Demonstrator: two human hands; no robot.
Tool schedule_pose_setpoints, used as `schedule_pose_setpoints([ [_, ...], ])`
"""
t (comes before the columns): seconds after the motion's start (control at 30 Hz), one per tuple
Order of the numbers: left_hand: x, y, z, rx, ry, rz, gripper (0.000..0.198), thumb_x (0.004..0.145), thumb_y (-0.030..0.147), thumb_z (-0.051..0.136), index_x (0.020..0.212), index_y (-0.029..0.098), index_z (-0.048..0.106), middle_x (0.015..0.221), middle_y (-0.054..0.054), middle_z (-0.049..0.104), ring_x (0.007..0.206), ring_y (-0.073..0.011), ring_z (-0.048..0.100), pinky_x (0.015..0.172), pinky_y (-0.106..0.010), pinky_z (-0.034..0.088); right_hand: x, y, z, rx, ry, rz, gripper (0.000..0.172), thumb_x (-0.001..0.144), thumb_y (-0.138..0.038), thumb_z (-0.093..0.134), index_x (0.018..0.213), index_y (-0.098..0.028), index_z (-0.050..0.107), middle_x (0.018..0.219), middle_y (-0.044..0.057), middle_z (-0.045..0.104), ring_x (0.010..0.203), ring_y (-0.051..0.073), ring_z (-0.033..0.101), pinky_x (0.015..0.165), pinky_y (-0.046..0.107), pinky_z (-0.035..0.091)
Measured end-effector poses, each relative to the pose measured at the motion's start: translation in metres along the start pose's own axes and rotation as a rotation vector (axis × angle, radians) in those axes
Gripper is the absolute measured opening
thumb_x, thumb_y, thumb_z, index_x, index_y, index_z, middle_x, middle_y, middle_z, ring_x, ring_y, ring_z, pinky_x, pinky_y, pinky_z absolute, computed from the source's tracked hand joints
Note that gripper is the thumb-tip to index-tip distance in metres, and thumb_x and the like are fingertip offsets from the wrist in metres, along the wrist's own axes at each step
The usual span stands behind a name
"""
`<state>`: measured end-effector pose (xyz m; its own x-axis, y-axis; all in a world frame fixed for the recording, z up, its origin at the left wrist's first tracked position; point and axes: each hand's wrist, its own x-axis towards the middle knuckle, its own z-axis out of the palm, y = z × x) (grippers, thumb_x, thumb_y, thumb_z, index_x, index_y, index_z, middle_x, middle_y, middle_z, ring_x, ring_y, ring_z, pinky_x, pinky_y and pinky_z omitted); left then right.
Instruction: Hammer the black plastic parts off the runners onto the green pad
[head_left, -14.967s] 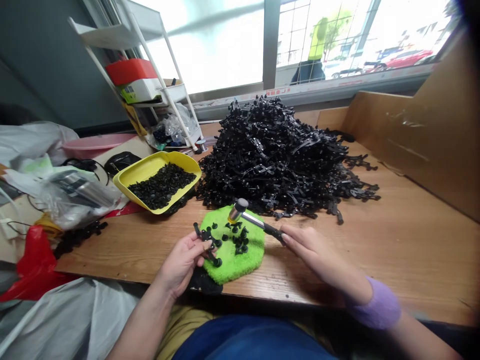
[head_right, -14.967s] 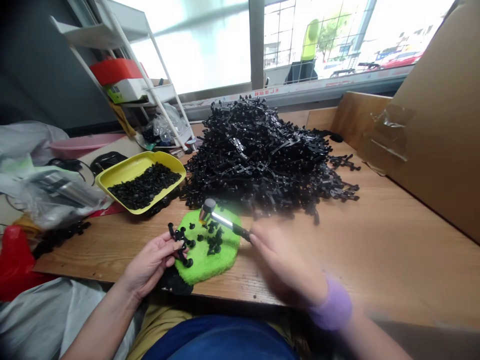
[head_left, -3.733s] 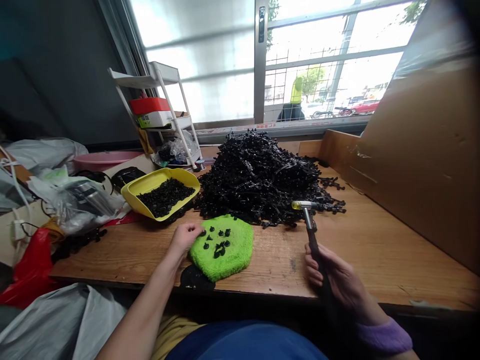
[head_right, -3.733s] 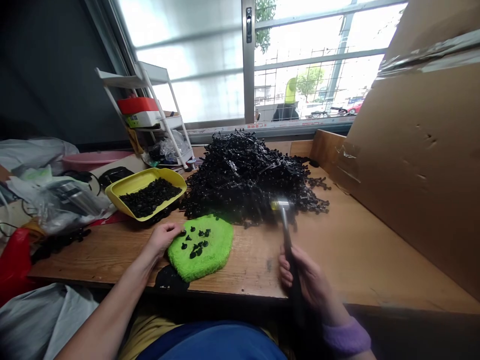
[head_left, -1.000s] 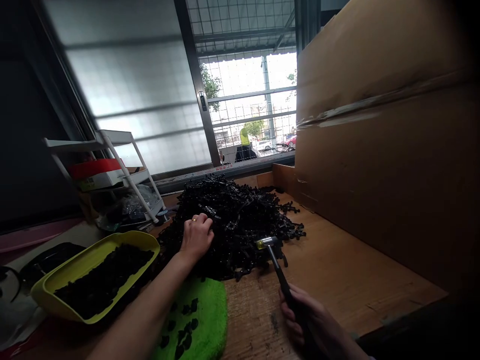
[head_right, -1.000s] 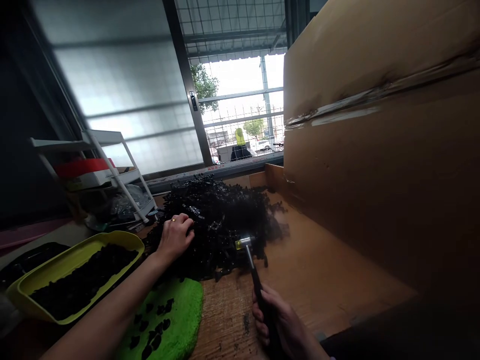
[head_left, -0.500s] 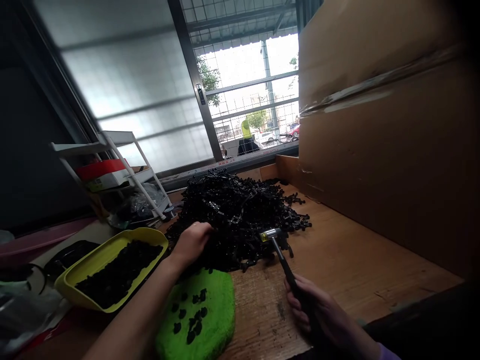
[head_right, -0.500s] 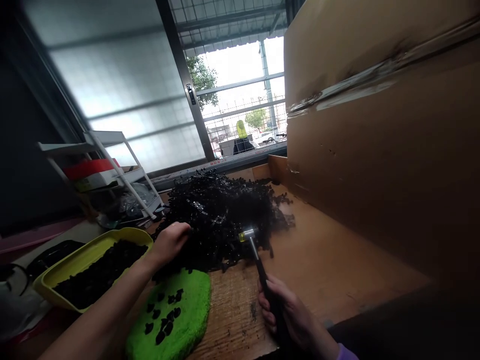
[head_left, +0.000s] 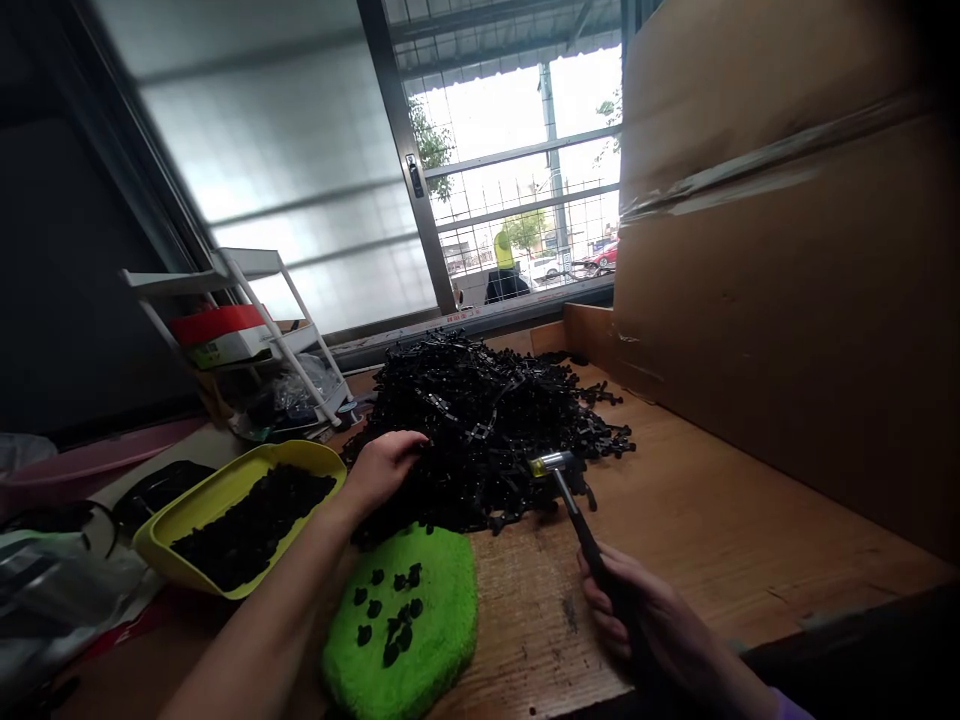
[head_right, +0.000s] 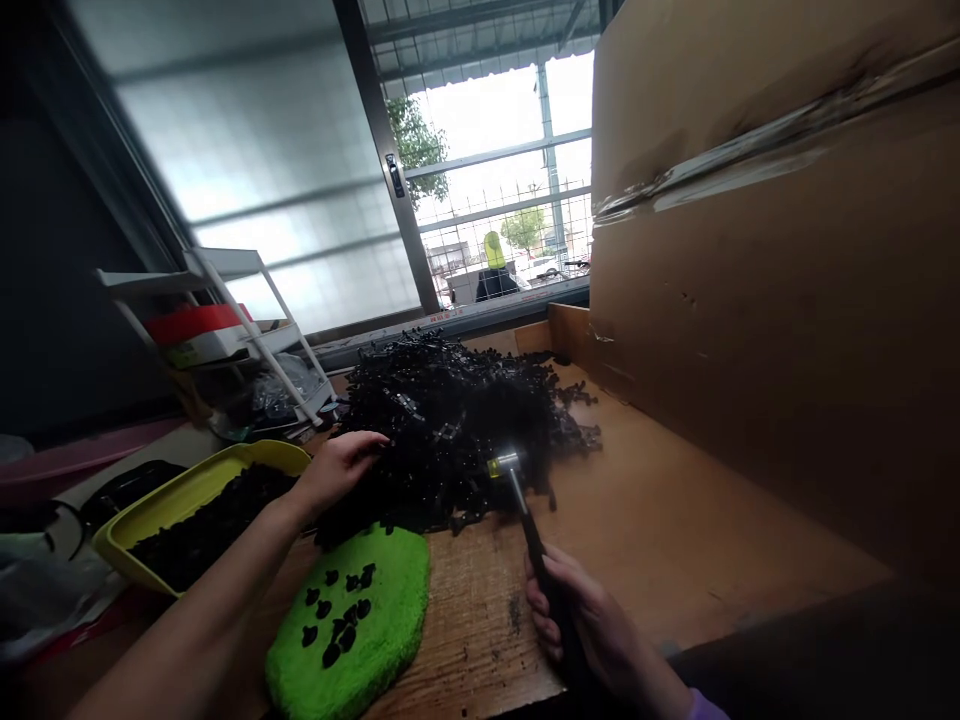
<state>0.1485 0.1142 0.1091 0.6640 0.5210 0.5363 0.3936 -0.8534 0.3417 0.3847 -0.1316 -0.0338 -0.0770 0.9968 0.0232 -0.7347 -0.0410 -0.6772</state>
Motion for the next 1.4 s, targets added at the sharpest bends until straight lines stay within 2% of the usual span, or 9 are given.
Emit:
schedule_pose_setpoints([
  [0.23, -0.014, 0.000, -0.020, 0.048, 0.017, 0.064, 0.017, 0.080, 0.025, 0.052, 0.090, 0.021, 0.064, 0.090, -0.005, 0.067, 0.085, -0.0189, 0.061, 0.080, -0.033, 0.046, -0.001, 0.001, 0.000, -0.002, -0.002, -0.004, 0.017, 0.091, -0.033, 0.046, 0.085, -0.017, 0.048, 0.064, -0.002, 0.044, 0.045, 0.007, 0.039, 0.038, 0.018, 0.030],
  [0.43, -0.025, 0.007, -0.025, 0.056, -0.160, 0.153, 0.016, 0.083, 0.023, 0.045, 0.085, 0.021, 0.061, 0.122, -0.008, 0.055, 0.106, -0.0208, 0.053, 0.092, -0.037, 0.041, -0.001, 0.001, 0.000, 0.015, 0.018, 0.003, 0.017, 0.089, -0.035, 0.048, 0.085, -0.018, 0.048, 0.064, -0.002, 0.044, 0.045, 0.007, 0.039, 0.038, 0.018, 0.030],
  [0.6, -0.032, 0.005, -0.023, -0.280, 0.121, -0.135, 0.013, 0.080, 0.032, 0.053, 0.086, 0.021, 0.053, 0.109, -0.009, 0.062, 0.101, -0.0212, 0.057, 0.089, -0.036, 0.043, 0.000, 0.000, 0.000, 0.022, 0.030, 0.013, 0.018, 0.087, -0.036, 0.052, 0.086, -0.018, 0.049, 0.064, -0.002, 0.045, 0.044, 0.007, 0.039, 0.038, 0.018, 0.029],
  [0.8, -0.056, -0.026, -0.027, -0.714, 0.743, -0.422, 0.026, 0.073, 0.032, 0.060, 0.092, 0.024, 0.044, 0.084, 0.000, 0.065, 0.074, -0.0154, 0.064, 0.066, -0.030, 0.051, -0.004, 0.000, 0.000, 0.035, 0.011, 0.051, 0.019, 0.084, -0.037, 0.057, 0.085, -0.018, 0.054, 0.063, -0.002, 0.044, 0.045, 0.007, 0.038, 0.040, 0.018, 0.030],
  [0.9, -0.083, -0.035, -0.037, -0.732, 0.819, -0.549, 0.029, 0.069, 0.031, 0.063, 0.089, 0.022, 0.045, 0.077, 0.000, 0.064, 0.066, -0.0144, 0.063, 0.059, -0.027, 0.050, -0.006, 0.000, 0.000, 0.020, 0.041, 0.072, 0.020, 0.083, -0.038, 0.059, 0.086, -0.019, 0.056, 0.064, -0.001, 0.044, 0.046, 0.008, 0.038, 0.041, 0.019, 0.032],
  [1.03, -0.137, -0.040, -0.044, -0.661, 0.701, -0.714, 0.037, 0.065, 0.031, 0.065, 0.094, 0.019, 0.046, 0.067, 0.000, 0.063, 0.055, -0.0124, 0.059, 0.050, -0.022, 0.045, -0.008, -0.001, 0.000, -0.033, 0.116, 0.109, 0.022, 0.078, -0.040, 0.063, 0.086, -0.020, 0.058, 0.064, 0.000, 0.042, 0.047, 0.009, 0.037, 0.041, 0.021, 0.035],
  [1.2, -0.203, -0.052, -0.044, -0.504, 0.254, -0.922, 0.036, 0.065, 0.036, 0.064, 0.093, 0.015, 0.057, 0.067, -0.004, 0.063, 0.057, -0.0168, 0.060, 0.049, -0.026, 0.044, -0.008, -0.003, 0.002, -0.119, 0.164, 0.137, 0.024, 0.074, -0.043, 0.065, 0.085, -0.022, 0.057, 0.064, 0.000, 0.039, 0.047, 0.011, 0.036, 0.039, 0.023, 0.036],
  [1.33, -0.235, -0.056, -0.054, -0.113, 0.273, -0.795, 0.032, 0.069, 0.033, 0.057, 0.096, 0.017, 0.064, 0.094, -0.010, 0.062, 0.090, -0.0238, 0.058, 0.081, -0.039, 0.045, -0.008, -0.003, 0.005, -0.120, 0.211, 0.147, 0.026, 0.069, -0.039, 0.069, 0.084, -0.022, 0.059, 0.064, 0.000, 0.039, 0.048, 0.011, 0.036, 0.039, 0.023, 0.037],
  [1.4, -0.245, -0.052, -0.060, 0.072, 0.135, -0.650, 0.040, 0.071, 0.027, 0.054, 0.109, 0.021, 0.061, 0.104, -0.008, 0.058, 0.100, -0.0238, 0.052, 0.091, -0.040, 0.038, -0.007, -0.003, 0.007, -0.108, 0.227, 0.148, 0.024, 0.069, -0.037, 0.069, 0.083, -0.021, 0.059, 0.064, 0.000, 0.038, 0.048, 0.011, 0.036, 0.040, 0.023, 0.036],
])
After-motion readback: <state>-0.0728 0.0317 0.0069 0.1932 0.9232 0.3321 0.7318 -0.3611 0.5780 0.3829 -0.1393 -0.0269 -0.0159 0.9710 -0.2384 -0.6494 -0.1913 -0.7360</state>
